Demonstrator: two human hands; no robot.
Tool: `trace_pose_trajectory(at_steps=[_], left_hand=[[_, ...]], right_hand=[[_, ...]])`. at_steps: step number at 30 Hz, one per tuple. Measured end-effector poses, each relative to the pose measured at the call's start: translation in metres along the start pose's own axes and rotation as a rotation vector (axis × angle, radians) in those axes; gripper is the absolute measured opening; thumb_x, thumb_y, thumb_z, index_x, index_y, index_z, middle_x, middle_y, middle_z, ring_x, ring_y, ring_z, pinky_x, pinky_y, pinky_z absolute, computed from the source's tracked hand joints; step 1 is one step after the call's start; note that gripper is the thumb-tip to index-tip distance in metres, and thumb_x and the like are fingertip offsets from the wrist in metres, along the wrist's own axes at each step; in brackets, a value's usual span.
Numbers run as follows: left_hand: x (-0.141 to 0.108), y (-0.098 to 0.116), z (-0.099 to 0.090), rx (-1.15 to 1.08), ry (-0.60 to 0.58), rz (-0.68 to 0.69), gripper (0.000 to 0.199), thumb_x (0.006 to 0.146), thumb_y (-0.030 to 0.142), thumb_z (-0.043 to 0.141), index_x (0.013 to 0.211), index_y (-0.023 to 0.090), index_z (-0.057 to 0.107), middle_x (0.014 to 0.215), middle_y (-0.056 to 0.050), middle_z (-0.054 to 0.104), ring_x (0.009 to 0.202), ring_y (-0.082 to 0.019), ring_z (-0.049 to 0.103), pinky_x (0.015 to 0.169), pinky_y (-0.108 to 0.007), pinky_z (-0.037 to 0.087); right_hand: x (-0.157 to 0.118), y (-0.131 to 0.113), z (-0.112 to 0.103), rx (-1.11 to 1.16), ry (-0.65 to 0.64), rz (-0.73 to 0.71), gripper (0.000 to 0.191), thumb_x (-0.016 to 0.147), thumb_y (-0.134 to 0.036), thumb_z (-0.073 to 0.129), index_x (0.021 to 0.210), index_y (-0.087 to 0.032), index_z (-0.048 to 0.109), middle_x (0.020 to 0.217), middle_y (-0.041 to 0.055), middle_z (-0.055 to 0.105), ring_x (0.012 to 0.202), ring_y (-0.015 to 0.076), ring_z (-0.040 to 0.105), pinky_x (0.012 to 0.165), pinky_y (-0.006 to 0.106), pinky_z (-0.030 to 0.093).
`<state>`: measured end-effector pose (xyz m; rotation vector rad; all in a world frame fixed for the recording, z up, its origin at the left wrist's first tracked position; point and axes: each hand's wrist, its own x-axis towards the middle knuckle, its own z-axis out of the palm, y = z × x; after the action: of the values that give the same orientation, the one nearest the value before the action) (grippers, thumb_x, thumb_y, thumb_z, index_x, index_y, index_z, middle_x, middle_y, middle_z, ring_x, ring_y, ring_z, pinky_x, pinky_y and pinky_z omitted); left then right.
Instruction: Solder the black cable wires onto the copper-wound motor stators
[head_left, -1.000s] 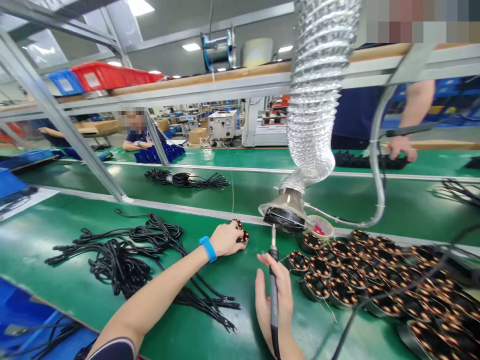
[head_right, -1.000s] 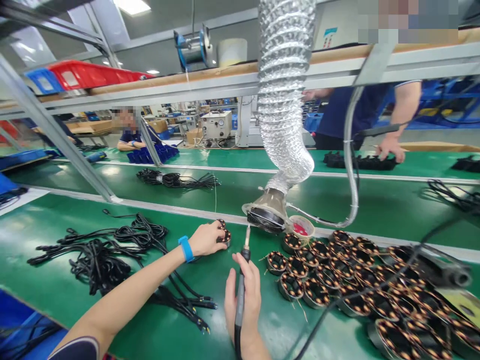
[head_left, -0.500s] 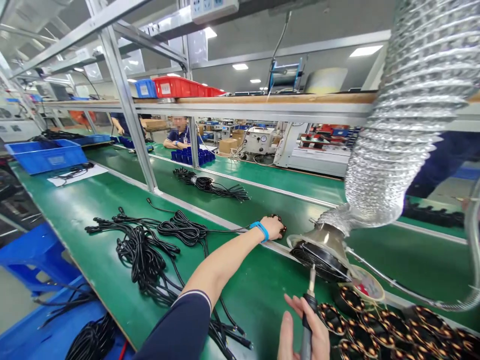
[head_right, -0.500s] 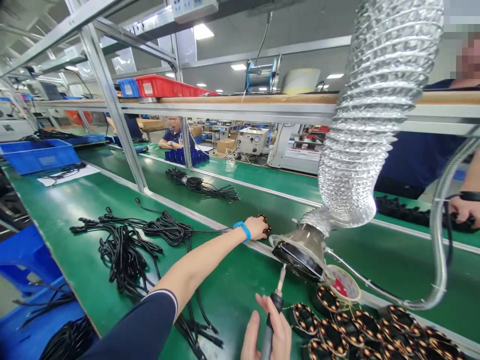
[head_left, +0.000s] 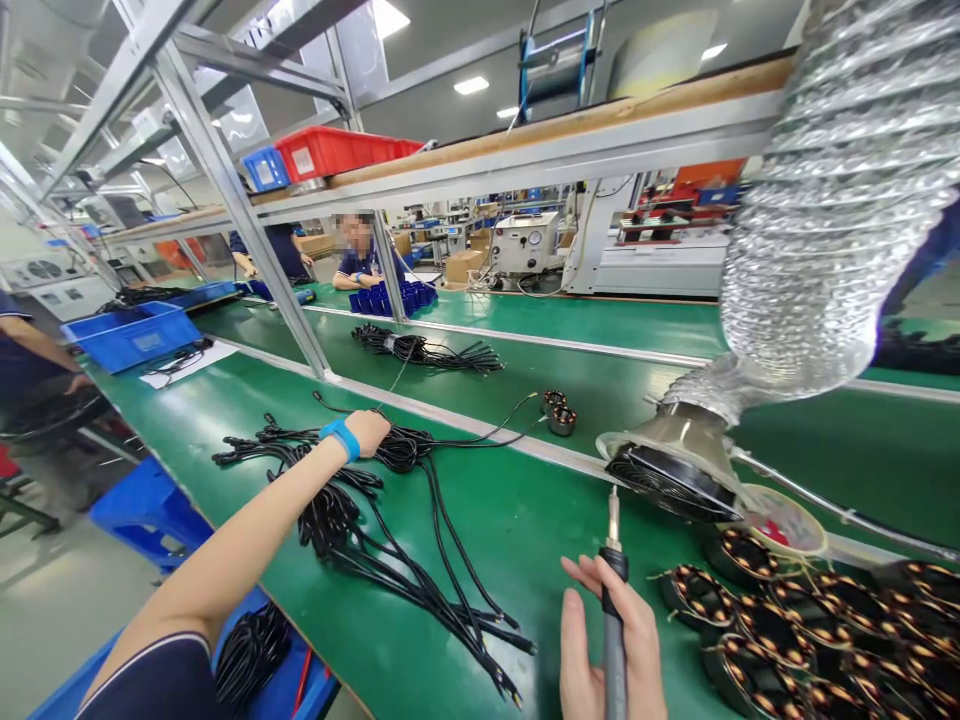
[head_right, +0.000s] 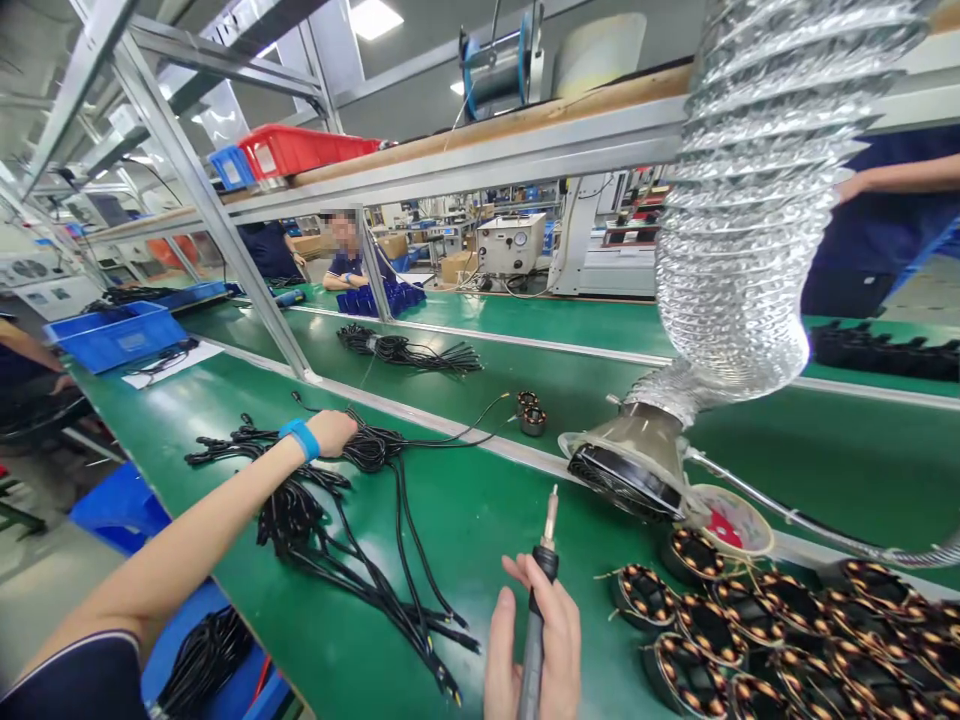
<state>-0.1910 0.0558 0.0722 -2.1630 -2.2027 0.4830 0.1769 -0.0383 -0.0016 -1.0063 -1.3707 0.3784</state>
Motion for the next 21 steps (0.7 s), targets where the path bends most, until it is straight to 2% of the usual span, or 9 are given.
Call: trace_pose_trajectory(at_steps=[3,5,7,10,13,16,19,21], left_hand=[[-0.01,-0.012,0.025,0.05,-0.021,-0.002,0.032,0.072,0.012,0.07,0.103,0.017,0.065,0.103,-0.015,0.071,0.098,-0.029,0.067,0.085,-0.037,0.051],[-0.011,-0.015,0.029,0.06,-0.021,0.016,0.033,0.071,0.016,0.073,0.103,0.019,0.064,0.105,-0.012,0.071,0.098,-0.027,0.067,0.085,-0.035,0.05],[-0.01,-0.022,0.022,0.061,-0.024,0.039,0.032,0.069,0.02,0.076,0.099,0.02,0.064,0.102,-0.01,0.07,0.096,-0.026,0.067,0.084,-0.033,0.049],[-0.009,-0.039,0.001,0.064,0.007,0.051,0.023,0.073,0.024,0.071,0.095,0.019,0.065,0.102,-0.01,0.068,0.095,-0.028,0.066,0.083,-0.034,0.049],[-0.001,-0.05,-0.015,0.064,0.084,0.029,0.028,0.08,0.021,0.059,0.107,0.017,0.064,0.112,-0.015,0.064,0.1,-0.029,0.065,0.087,-0.038,0.047],[0.013,-0.042,-0.01,0.044,0.09,0.047,0.033,0.078,0.019,0.06,0.111,0.02,0.064,0.111,-0.012,0.066,0.101,-0.027,0.064,0.087,-0.034,0.047],[0.026,-0.028,0.004,0.02,0.041,0.087,0.034,0.07,0.018,0.07,0.103,0.024,0.068,0.097,-0.005,0.072,0.094,-0.024,0.066,0.079,-0.028,0.048],[0.031,-0.027,0.004,0.016,0.037,0.093,0.028,0.069,0.02,0.072,0.096,0.025,0.071,0.093,-0.004,0.073,0.092,-0.023,0.067,0.078,-0.027,0.048]], right_hand=[[-0.003,-0.002,0.001,-0.007,-0.021,-0.042,0.035,0.088,-0.019,0.06,0.124,-0.017,0.058,0.105,0.011,0.068,0.096,0.0241,0.065,0.095,0.045,0.044],[-0.003,0.0,0.0,-0.018,-0.026,-0.061,0.035,0.088,-0.02,0.06,0.124,-0.017,0.058,0.104,0.0108,0.068,0.096,0.0239,0.064,0.096,0.046,0.044],[-0.003,0.004,-0.001,-0.027,-0.026,-0.057,0.036,0.089,-0.021,0.06,0.124,-0.017,0.058,0.104,0.0109,0.068,0.098,0.0241,0.064,0.097,0.046,0.043],[0.0,0.008,-0.002,-0.038,-0.016,-0.036,0.036,0.089,-0.021,0.06,0.125,-0.017,0.058,0.104,0.0109,0.068,0.1,0.0245,0.062,0.096,0.046,0.043],[0.001,0.007,-0.002,-0.039,-0.009,-0.038,0.035,0.089,-0.022,0.06,0.124,-0.017,0.058,0.103,0.0108,0.068,0.097,0.024,0.063,0.095,0.045,0.044],[0.001,0.007,-0.001,-0.057,-0.021,-0.064,0.035,0.089,-0.023,0.059,0.123,-0.017,0.059,0.1,0.0105,0.069,0.098,0.0248,0.062,0.094,0.046,0.044],[0.001,0.011,-0.003,-0.078,-0.026,-0.085,0.034,0.089,-0.023,0.059,0.123,-0.016,0.059,0.098,0.0103,0.069,0.098,0.025,0.062,0.093,0.045,0.044],[0.002,0.013,-0.004,-0.08,-0.02,-0.078,0.034,0.089,-0.022,0.059,0.122,-0.016,0.059,0.097,0.0101,0.069,0.096,0.0243,0.063,0.093,0.044,0.044]])
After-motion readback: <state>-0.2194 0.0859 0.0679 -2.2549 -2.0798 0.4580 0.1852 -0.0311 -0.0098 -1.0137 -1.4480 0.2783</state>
